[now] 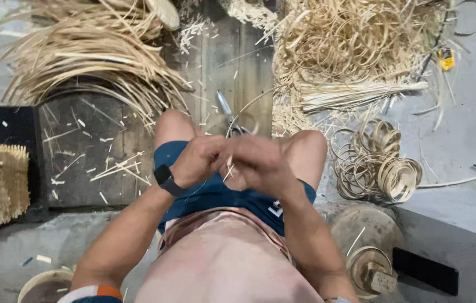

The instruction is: The person sits on the floor and weaves thin bamboo strips into circular rims using a pair of scissors to trim excess material. The person repeatedly bends, interlocks, and secures the strips to form finished circular pieces.

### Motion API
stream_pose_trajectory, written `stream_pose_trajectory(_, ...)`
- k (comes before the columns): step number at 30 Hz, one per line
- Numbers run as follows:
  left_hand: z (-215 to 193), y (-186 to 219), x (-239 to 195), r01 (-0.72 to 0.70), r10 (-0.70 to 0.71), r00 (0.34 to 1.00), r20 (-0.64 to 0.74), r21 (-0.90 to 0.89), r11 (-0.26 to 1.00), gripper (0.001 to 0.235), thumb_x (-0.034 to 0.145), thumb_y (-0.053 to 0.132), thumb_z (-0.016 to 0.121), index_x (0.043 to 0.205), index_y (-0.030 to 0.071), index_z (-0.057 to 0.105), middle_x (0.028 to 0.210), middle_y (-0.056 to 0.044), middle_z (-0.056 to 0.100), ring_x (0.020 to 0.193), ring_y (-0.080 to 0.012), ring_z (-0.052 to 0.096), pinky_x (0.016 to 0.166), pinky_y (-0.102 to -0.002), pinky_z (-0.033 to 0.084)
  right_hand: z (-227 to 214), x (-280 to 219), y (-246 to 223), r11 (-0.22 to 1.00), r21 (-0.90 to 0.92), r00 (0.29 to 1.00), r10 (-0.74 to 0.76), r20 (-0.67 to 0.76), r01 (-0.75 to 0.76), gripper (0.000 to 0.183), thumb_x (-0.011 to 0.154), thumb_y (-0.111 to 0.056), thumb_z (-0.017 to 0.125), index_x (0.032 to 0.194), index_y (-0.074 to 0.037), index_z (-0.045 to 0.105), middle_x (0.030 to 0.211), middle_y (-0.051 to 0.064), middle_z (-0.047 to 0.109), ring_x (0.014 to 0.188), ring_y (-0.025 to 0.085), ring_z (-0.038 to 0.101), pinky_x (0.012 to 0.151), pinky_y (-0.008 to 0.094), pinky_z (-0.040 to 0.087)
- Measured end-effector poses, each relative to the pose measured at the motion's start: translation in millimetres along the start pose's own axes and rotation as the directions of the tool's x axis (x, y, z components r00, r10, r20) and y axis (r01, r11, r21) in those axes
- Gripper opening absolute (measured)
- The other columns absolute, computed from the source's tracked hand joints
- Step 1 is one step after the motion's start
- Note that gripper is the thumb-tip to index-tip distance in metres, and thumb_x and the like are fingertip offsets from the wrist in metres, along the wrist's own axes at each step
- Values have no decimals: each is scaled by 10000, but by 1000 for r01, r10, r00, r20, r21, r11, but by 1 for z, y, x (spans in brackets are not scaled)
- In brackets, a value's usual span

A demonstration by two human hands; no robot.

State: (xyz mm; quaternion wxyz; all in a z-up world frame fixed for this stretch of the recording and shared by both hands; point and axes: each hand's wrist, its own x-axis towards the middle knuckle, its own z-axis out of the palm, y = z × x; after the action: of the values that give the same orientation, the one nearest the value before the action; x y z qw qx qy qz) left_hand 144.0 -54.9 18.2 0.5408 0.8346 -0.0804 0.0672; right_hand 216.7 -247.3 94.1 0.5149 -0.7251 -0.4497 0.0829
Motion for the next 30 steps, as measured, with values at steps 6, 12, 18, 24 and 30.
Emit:
stream_pose_trajectory(6,-4,-4,-11,325,-395,918,22,-611,722,216,1106,185,605,1092,-4,708,845,14,640,740,-49,537,643,-222,447,39,-40,34,780,576,913,385,-134,-245,146,1062,-35,596,933,-37,664,773,43,670,668,113,630,594,253,506)
stream_pose_trajectory(12,19,25,-15,509,-181,849,496,-677,532,209,1067,153,615,1097,-27,717,860,5,666,747,-51,567,641,-214,456,61,-18,116,277,858,819,517,247,-433,162,1046,-158,612,1004,-9,662,830,19,625,642,45,413,555,207,309)
stream_pose_trajectory(18,-5,31,-9,279,-226,959,168,-444,852,201,996,58,655,1167,1,742,914,-24,761,813,-93,688,711,-254,561,47,4,70,397,728,703,692,164,-560,321,1041,-256,522,1199,-38,697,887,8,759,747,66,700,654,238,574)
stream_pose_trajectory(24,-9,21,-6,-78,79,995,-68,17,997,291,929,0,695,1214,46,737,971,-81,694,867,-158,652,743,-284,528,29,-33,27,931,182,927,345,-146,-318,257,900,-12,762,1151,-45,723,757,10,670,651,85,606,588,241,478)
stream_pose_trajectory(30,10,5,1,262,-419,908,-27,-744,615,280,967,16,713,1245,14,743,865,-11,658,700,-80,570,610,-243,450,26,-28,38,902,376,950,281,-139,-212,165,931,48,713,1056,-44,770,847,38,679,755,100,632,661,267,508)
